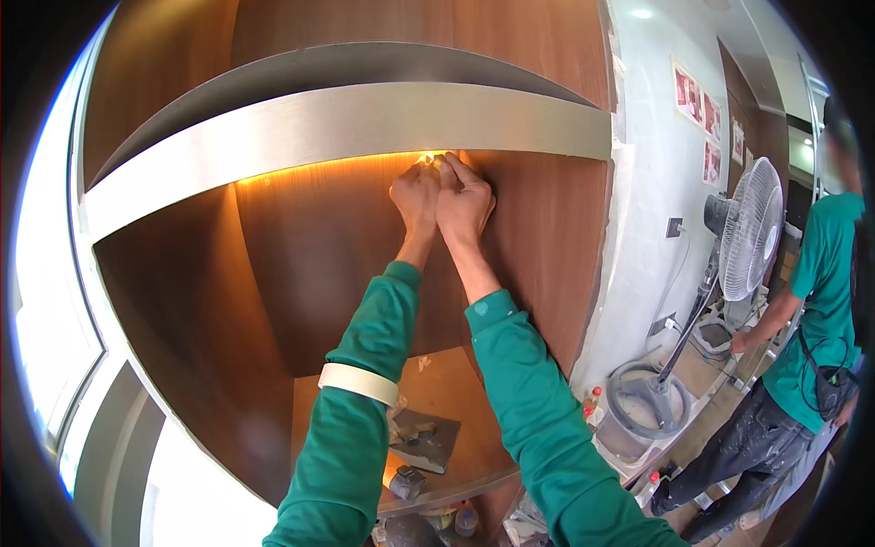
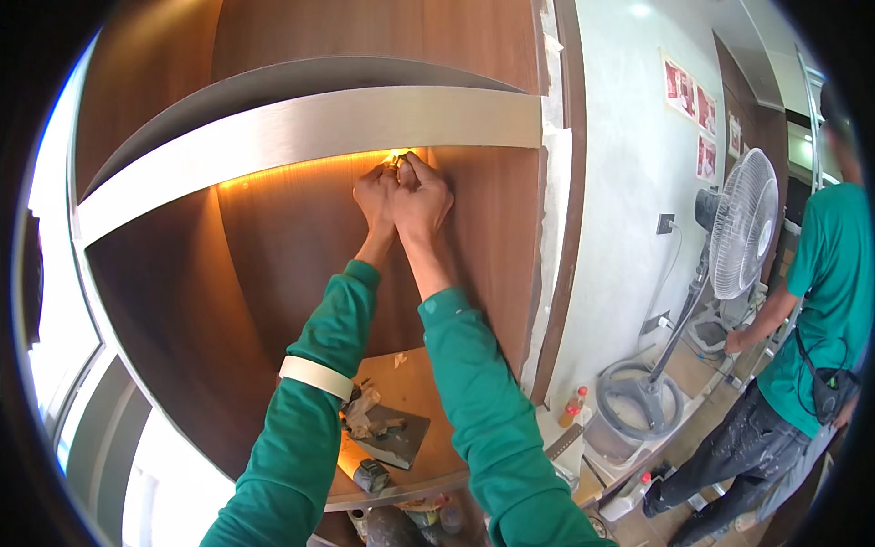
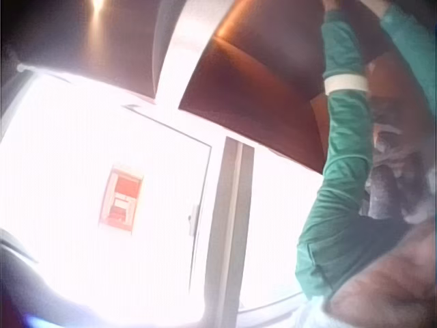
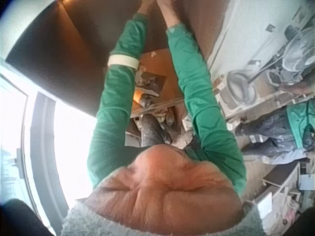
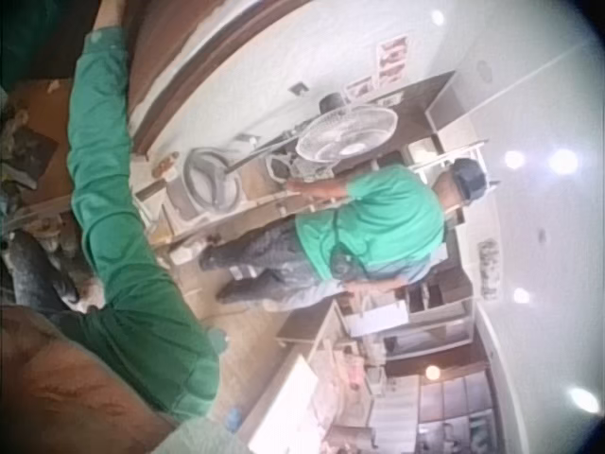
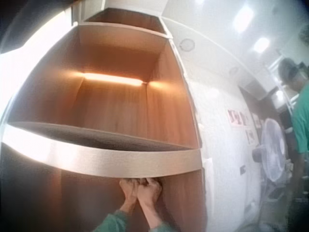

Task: The person installs an LED strip along the inner edge of a curved wooden cabinet. They use a small handheld tool to press and adjust the strip into place, working continuously along the curve. A second person is visible in the background using a floor polisher.

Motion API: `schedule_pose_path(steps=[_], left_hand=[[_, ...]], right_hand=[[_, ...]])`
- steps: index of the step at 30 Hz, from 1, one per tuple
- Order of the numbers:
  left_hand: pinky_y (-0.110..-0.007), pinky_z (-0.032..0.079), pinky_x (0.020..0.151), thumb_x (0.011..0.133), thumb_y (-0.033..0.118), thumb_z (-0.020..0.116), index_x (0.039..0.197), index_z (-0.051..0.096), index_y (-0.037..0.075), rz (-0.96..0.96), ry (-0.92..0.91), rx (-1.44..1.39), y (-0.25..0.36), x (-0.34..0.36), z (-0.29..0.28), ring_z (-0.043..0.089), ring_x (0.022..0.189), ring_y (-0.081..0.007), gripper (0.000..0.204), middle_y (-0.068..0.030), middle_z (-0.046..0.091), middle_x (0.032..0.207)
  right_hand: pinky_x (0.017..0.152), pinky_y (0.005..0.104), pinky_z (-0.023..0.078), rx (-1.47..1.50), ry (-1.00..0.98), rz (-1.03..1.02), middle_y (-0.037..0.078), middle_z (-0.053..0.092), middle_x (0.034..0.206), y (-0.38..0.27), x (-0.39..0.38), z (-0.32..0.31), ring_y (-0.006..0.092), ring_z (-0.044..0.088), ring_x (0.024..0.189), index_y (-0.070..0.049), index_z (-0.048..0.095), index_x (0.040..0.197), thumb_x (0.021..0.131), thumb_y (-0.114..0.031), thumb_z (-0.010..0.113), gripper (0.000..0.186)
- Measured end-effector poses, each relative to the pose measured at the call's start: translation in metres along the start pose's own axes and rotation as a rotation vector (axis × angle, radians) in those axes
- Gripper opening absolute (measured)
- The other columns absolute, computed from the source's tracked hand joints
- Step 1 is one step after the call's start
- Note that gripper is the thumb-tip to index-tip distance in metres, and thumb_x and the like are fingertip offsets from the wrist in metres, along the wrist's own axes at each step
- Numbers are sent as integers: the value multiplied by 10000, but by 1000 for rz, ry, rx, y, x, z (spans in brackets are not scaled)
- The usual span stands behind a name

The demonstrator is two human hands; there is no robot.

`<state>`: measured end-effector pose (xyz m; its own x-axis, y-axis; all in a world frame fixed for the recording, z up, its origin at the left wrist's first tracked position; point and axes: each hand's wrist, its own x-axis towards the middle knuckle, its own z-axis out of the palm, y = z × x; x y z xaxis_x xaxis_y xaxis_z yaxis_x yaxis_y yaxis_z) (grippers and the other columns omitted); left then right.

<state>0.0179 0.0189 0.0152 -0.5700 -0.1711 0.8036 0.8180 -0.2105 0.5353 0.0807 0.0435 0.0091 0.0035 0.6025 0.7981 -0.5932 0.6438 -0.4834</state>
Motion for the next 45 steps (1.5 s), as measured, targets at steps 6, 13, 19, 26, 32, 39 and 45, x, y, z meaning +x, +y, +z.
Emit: schedule_pose_path(steps=[6, 13, 19, 26, 32, 39, 45], left_hand=[[-421, 429, 515, 838, 133, 551, 719, 588, -76, 36, 35, -38, -8, 0, 9, 431, 472, -220, 244, -254, 511, 561], [-405, 452, 520, 826, 111, 555, 782, 655, -69, -50, 29, -100, -12, 0, 9, 479, 482, -188, 211, -236, 579, 576], [-392, 464, 530, 819, 101, 554, 830, 679, -70, -55, 15, -62, -7, 0, 4, 546, 504, -173, 212, -233, 597, 581], [-404, 447, 522, 810, 98, 535, 737, 636, -63, -2, 57, -50, -17, 7, 9, 531, 481, -209, 204, -237, 572, 568], [-404, 432, 507, 810, 104, 535, 702, 624, -64, -30, 15, -33, -6, 5, 7, 514, 466, -195, 218, -210, 571, 548], [-338, 448, 477, 862, 137, 586, 709, 667, -33, -141, -221, -78, -1, 12, -26, 553, 475, -146, 242, -78, 575, 536], [-267, 468, 495, 864, 92, 621, 952, 734, -35, -145, -541, 51, 7, 15, -114, 587, 548, -115, 191, -61, 645, 694]], right_hand=[[782, 425, 539, -139, 41, 158, 270, 686, 927, -14, 2, -2, 368, 694, 904, 42, 680, 994, 846, -99, 694, 205], [732, 430, 562, -191, -61, -101, 257, 683, 908, 8, 6, -1, 391, 698, 851, 46, 663, 1031, 793, -126, 720, 299], [776, 416, 574, -262, -75, -161, 282, 679, 963, 15, 7, -2, 389, 694, 909, 62, 649, 1134, 756, -151, 717, 439], [827, 393, 559, -119, -71, 2, 247, 694, 1021, -2, 8, -5, 356, 694, 964, 60, 635, 1195, 796, -29, 637, 409], [848, 398, 533, -238, -83, -180, 237, 691, 1036, 8, 9, -8, 360, 687, 945, 18, 683, 1149, 827, -2, 610, 331], [798, 431, 535, -191, 0, -183, 215, 685, 1024, 15, 5, 0, 366, 679, 925, -10, 696, 1104, 827, 28, 600, 295], [818, 444, 520, -95, 7, 73, 200, 705, 941, -2, 3, 1, 371, 677, 905, 11, 689, 1105, 879, -22, 621, 238]])
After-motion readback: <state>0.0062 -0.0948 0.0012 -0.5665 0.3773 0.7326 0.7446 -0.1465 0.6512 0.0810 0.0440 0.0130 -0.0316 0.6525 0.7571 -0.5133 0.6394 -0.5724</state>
